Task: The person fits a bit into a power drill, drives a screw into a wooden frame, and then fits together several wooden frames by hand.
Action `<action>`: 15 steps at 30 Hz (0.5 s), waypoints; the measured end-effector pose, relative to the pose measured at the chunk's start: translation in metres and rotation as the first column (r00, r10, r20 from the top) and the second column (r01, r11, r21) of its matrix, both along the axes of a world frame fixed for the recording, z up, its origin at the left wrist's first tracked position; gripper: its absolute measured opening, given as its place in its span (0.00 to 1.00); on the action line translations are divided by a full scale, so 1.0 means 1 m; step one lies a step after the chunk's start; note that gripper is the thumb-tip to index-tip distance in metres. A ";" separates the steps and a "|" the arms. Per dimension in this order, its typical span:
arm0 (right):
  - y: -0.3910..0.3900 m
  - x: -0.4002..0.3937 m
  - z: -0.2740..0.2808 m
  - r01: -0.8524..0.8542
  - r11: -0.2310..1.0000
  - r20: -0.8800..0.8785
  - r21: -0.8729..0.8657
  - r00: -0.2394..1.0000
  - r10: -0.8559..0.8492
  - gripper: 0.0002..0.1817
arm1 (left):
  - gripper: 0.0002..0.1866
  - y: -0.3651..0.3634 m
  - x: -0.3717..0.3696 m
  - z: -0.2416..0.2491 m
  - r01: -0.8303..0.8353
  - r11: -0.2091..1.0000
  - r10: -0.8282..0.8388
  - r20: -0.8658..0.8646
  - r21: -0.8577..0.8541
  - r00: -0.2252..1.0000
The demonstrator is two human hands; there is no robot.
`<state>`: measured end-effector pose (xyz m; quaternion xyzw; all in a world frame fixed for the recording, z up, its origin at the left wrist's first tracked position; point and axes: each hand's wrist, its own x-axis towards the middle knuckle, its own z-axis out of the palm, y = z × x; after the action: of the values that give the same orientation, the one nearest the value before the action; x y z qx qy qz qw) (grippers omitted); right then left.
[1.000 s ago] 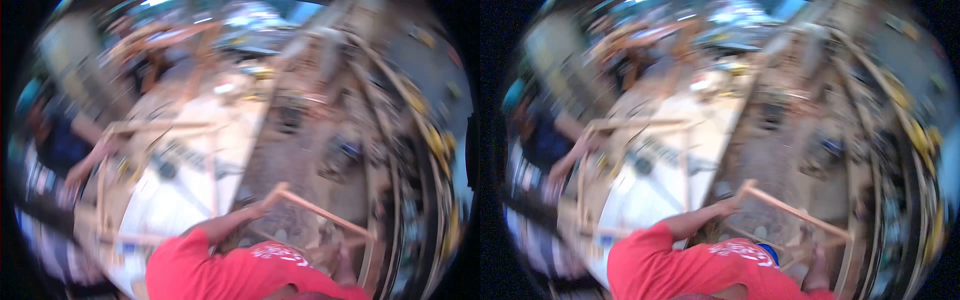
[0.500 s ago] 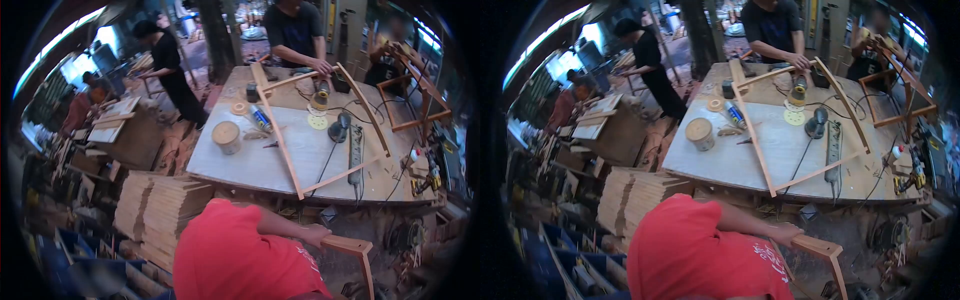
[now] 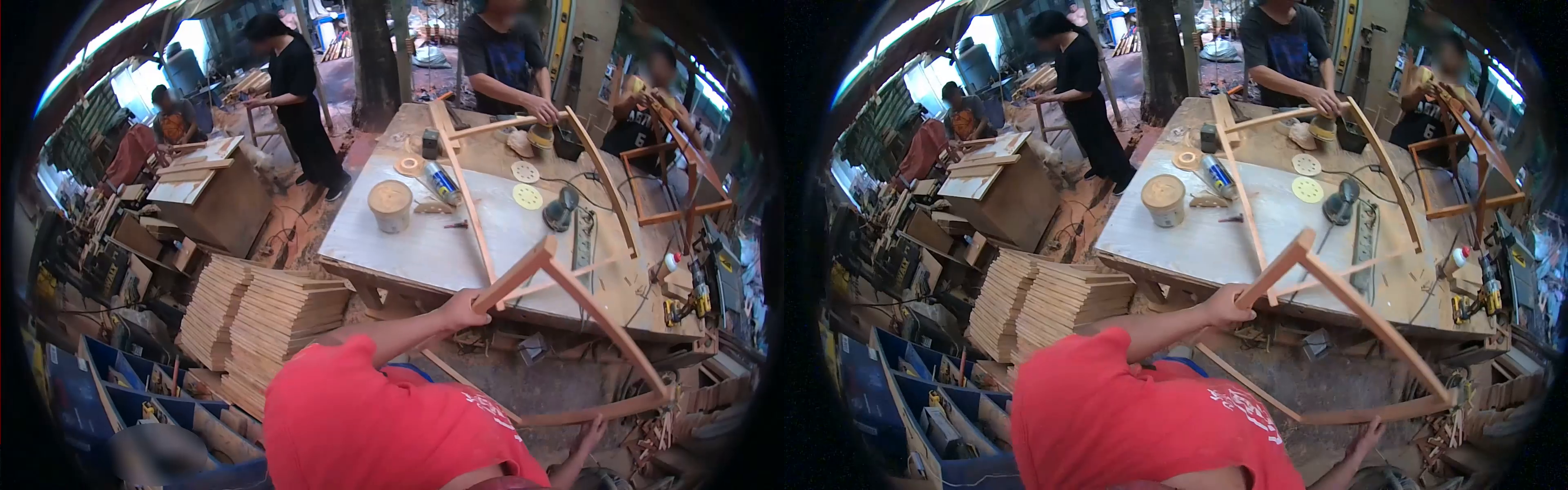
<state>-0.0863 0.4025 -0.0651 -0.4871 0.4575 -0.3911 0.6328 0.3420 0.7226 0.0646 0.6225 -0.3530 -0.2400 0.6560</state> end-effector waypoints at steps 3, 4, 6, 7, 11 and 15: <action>0.021 -0.007 0.019 -0.093 0.964 -0.547 -0.251 0.835 -0.062 0.31 | 0.11 0.009 0.045 -0.033 -0.017 0.993 -0.009 -0.230 -0.114 0.973; 0.003 -0.026 -0.013 -0.163 0.938 -0.695 -0.306 0.711 -0.104 0.31 | 0.09 0.020 0.058 -0.028 0.029 0.994 -0.064 -0.331 -0.110 0.942; 0.015 0.021 -0.020 -0.136 0.971 -0.565 -0.199 0.825 0.000 0.31 | 0.09 0.040 0.082 -0.020 -0.060 0.987 -0.017 -0.474 -0.147 0.881; 0.024 0.042 -0.025 -0.115 0.991 -0.414 -0.075 0.907 0.074 0.32 | 0.09 0.049 0.096 -0.022 -0.057 0.986 -0.021 -0.464 -0.154 0.885; 0.130 0.064 -0.039 -0.062 0.914 0.312 0.402 0.947 -0.073 0.33 | 0.08 0.078 0.145 -0.070 -0.269 0.928 -0.045 -0.796 -0.256 0.604; 0.209 0.219 0.055 -0.396 0.905 0.615 0.155 0.756 0.226 0.39 | 0.08 0.110 0.190 -0.128 -0.077 0.956 -0.174 -0.762 -0.281 0.624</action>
<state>0.1327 0.6112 -0.0101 -0.3203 0.2025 -0.3419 0.8599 0.5319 0.8325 -0.0633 0.3451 -0.0819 -0.4494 0.8199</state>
